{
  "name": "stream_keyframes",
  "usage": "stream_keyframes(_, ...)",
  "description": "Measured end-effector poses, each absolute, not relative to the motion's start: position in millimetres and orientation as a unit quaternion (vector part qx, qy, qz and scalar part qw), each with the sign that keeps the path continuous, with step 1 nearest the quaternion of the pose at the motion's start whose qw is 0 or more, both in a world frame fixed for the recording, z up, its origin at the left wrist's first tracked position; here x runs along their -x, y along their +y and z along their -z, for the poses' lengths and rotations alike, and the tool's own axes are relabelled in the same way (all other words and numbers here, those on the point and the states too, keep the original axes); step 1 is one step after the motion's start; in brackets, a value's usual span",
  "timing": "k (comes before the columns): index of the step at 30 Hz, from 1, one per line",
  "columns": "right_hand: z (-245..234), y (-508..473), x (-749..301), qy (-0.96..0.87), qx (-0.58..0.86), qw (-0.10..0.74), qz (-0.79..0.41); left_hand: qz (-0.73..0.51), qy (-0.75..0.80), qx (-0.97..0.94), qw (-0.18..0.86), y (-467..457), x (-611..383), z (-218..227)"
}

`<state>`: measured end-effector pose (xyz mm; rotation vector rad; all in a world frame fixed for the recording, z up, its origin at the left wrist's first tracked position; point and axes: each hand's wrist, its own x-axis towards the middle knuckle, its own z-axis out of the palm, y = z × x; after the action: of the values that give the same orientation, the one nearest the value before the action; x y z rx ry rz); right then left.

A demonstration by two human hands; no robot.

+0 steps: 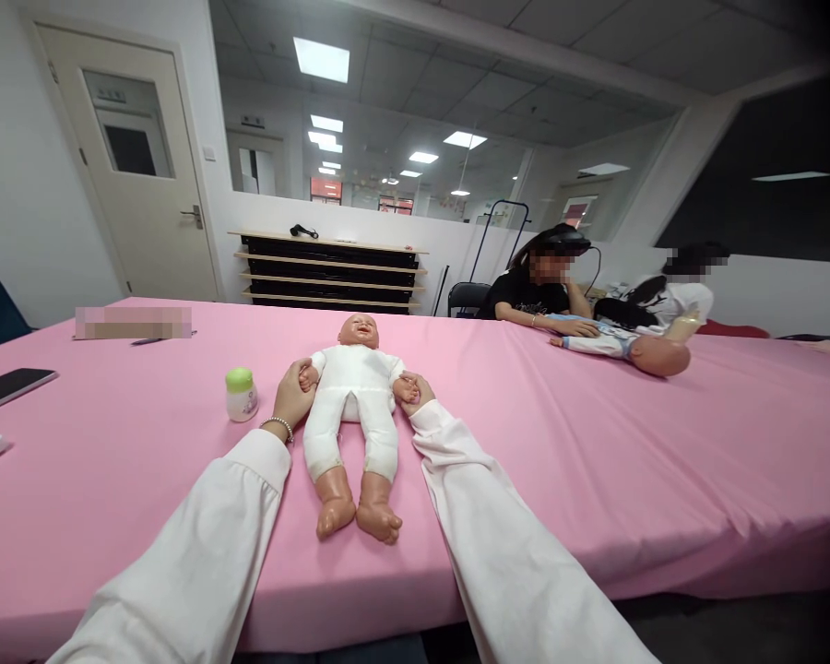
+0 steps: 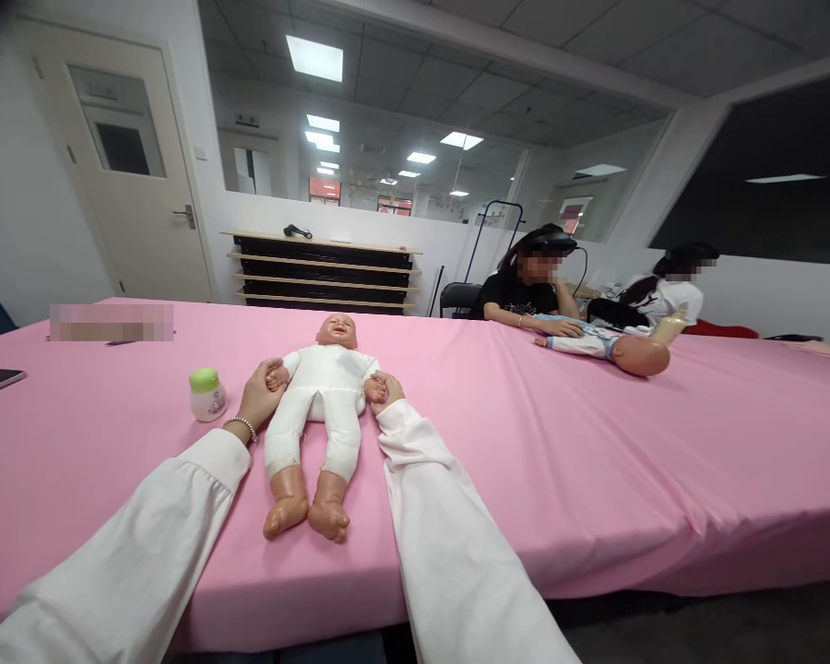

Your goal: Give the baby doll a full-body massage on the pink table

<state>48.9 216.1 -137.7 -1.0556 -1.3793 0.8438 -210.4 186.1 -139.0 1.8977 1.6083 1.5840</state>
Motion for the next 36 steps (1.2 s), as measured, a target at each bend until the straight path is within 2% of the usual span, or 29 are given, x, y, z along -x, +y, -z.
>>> stream_keyframes(10,155,220,-64,-0.639,0.469,0.565,-0.227,-0.575,0.522,-0.621,0.102,196,206,143)
stream_keyframes(16,143,235,-50,-0.633,0.482,0.594,-0.116,-0.593,0.545,-0.576,0.140,223,196,136)
stream_keyframes(23,127,275,-30,-0.587,0.496,0.638,-0.047,-0.581,0.599,-0.545,0.080,275,185,133)
stream_keyframes(27,132,302,-28,-0.558,0.538,0.631,-0.036,-0.571,0.603,-0.552,0.077,297,181,135)
stream_keyframes(32,136,310,-31,-0.515,0.594,0.618,-0.015,-0.509,0.641,-0.566,0.100,310,185,139)
stream_keyframes(36,135,309,-33,-0.565,0.613,0.551,-0.036,-0.403,0.688,-0.593,0.110,309,189,135)
